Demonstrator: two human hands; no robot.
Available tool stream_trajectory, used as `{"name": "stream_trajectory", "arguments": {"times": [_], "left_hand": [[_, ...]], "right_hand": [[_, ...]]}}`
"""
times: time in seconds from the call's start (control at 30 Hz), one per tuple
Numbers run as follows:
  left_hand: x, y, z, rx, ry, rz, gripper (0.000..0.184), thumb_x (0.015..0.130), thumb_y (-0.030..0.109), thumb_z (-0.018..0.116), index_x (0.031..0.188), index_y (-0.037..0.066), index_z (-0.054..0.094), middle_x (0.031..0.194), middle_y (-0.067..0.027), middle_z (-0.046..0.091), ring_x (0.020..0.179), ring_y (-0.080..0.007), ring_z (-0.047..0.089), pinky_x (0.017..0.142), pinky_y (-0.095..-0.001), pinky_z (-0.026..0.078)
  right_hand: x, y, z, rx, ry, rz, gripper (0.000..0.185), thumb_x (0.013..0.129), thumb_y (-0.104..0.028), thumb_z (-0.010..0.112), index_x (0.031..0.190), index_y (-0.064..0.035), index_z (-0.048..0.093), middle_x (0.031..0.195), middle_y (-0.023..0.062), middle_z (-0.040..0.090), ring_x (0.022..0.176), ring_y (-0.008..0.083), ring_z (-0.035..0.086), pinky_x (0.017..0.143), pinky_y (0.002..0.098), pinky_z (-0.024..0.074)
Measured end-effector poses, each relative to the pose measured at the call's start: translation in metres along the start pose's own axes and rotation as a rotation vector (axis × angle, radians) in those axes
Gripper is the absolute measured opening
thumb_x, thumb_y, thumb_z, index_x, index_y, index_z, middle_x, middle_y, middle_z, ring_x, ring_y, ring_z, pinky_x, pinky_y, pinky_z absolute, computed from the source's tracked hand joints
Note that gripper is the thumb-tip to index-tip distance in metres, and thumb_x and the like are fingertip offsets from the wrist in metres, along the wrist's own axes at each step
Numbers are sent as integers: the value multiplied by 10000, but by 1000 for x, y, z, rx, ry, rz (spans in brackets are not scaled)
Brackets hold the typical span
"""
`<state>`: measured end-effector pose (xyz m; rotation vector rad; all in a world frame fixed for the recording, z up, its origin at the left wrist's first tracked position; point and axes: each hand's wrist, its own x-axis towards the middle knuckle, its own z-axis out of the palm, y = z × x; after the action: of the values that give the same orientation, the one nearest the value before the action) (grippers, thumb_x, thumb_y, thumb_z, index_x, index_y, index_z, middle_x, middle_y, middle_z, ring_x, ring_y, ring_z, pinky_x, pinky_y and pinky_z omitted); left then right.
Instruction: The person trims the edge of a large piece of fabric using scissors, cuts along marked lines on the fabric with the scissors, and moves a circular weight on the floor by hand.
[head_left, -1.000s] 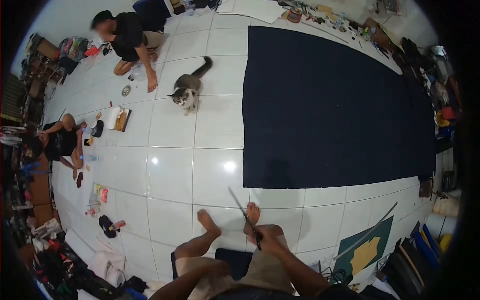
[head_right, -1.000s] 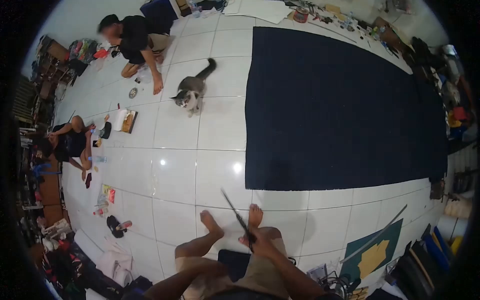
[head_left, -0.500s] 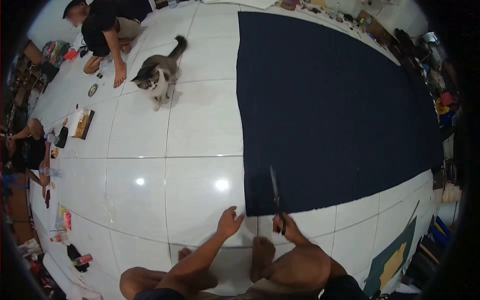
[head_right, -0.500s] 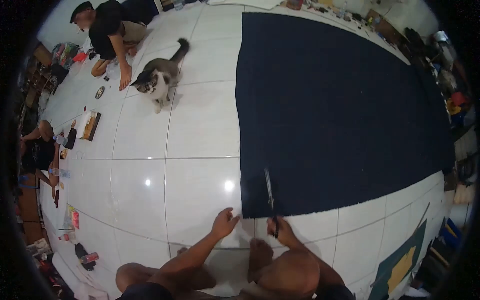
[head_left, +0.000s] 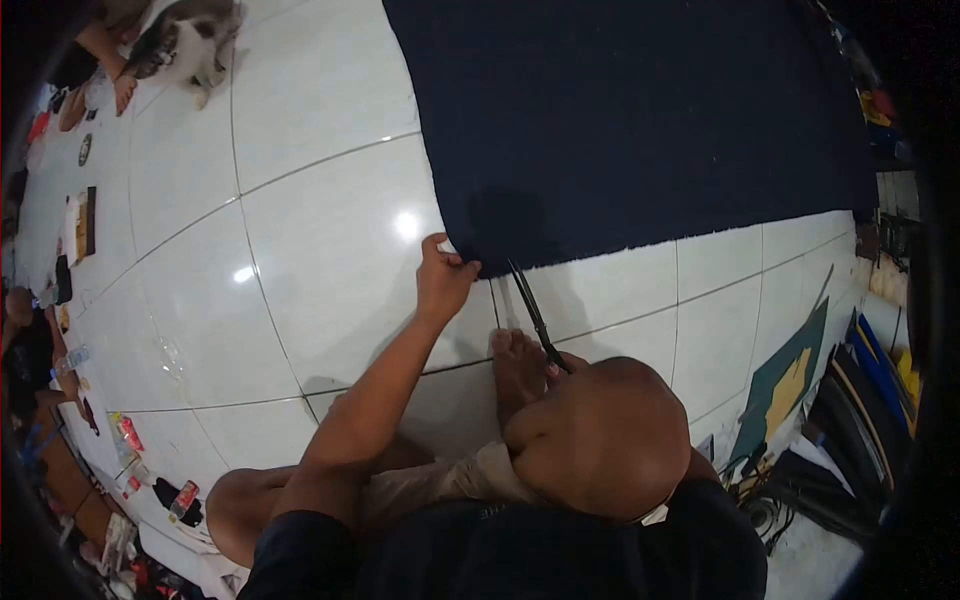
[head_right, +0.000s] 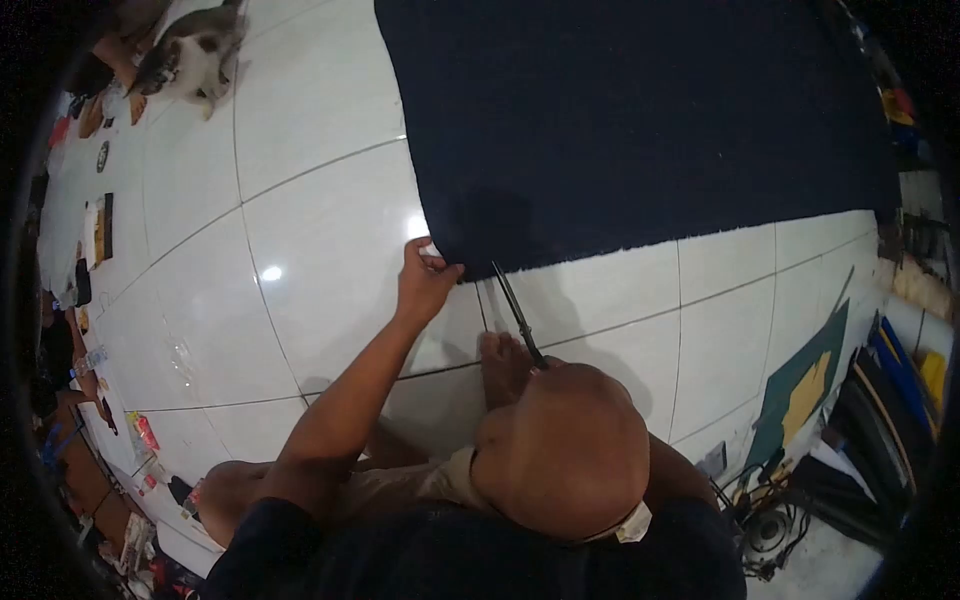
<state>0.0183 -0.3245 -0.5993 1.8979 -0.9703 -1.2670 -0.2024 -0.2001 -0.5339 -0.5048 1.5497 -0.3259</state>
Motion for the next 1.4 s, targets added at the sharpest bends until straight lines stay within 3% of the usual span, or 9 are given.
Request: {"name": "stream_trajectory", "arguments": {"times": [0.27, 0.33, 0.43, 0.53, 0.9, 0.97, 1.27, 1.37, 1.4], "left_hand": [[-8, 3, -10, 163, -91, -93, 388, 792, 189, 730, 1059, -15, 537, 736, -96, 641, 698, -187, 636, 645, -301, 501], [-4, -4, -8, 124, -69, -3, 205, 796, 176, 674, 836, -3, 582, 690, -114, 645, 637, -219, 627, 627, -336, 487], [1, -13, -11, -51, -152, -151, 212, 804, 166, 646, 702, -6, 576, 633, -68, 599, 580, -165, 557, 564, -320, 439], [1, -19, -17, -126, -244, -213, 181, 850, 206, 661, 802, 35, 624, 628, 24, 502, 543, -70, 447, 512, -238, 367], [-3, -2, -19, -340, -297, -328, 227, 870, 206, 665, 701, 76, 587, 608, 42, 499, 502, -53, 392, 477, -231, 326], [-1, -1, -19, -364, -300, -331, 222, 872, 202, 663, 701, 81, 589, 605, 44, 494, 492, -52, 382, 475, -226, 321], [-3, -3, -16, -471, -316, -329, 220, 886, 205, 637, 707, 83, 598, 602, 42, 487, 512, -59, 395, 472, -231, 307], [1, -13, -17, -368, -293, -299, 231, 881, 263, 631, 756, 69, 634, 610, 34, 501, 517, -65, 411, 472, -245, 324], [0, -14, -19, -202, -302, -262, 238, 869, 278, 644, 782, 56, 647, 616, 25, 517, 520, -75, 425, 476, -257, 337]], "right_hand": [[17, -11, 22, 19, -127, -10, 328, 921, -397, 611, 974, -75, 585, 818, -14, 586, 798, 88, 552, 690, 269, 441], [12, -5, 28, 20, -163, -19, 325, 920, -396, 613, 971, -76, 586, 822, -13, 589, 804, 87, 552, 693, 272, 442], [17, -7, 27, 27, -208, -28, 322, 919, -396, 615, 967, -79, 587, 829, -13, 593, 813, 86, 551, 696, 275, 444], [13, -4, 16, 53, -256, -27, 318, 917, -395, 618, 962, -81, 589, 835, -12, 597, 822, 84, 551, 700, 279, 446], [41, -31, 19, 115, -421, -69, 306, 912, -392, 626, 948, -89, 595, 857, -10, 611, 852, 78, 551, 711, 290, 452], [48, -43, 29, -378, -441, 33, 365, 899, -483, 593, 908, -119, 591, 904, -10, 593, 881, 96, 532, 803, 302, 420], [63, -12, 46, -819, -144, -37, 504, 863, -633, 492, 887, -142, 602, 959, 36, 579, 930, 223, 532, 912, 439, 364], [62, -14, 42, -665, -249, -142, 508, 880, -622, 477, 881, -132, 607, 910, 48, 592, 893, 261, 550, 863, 415, 400], [67, 6, 39, -422, -202, -153, 471, 918, -544, 474, 833, -101, 609, 807, 60, 593, 779, 231, 557, 752, 380, 423]]}}
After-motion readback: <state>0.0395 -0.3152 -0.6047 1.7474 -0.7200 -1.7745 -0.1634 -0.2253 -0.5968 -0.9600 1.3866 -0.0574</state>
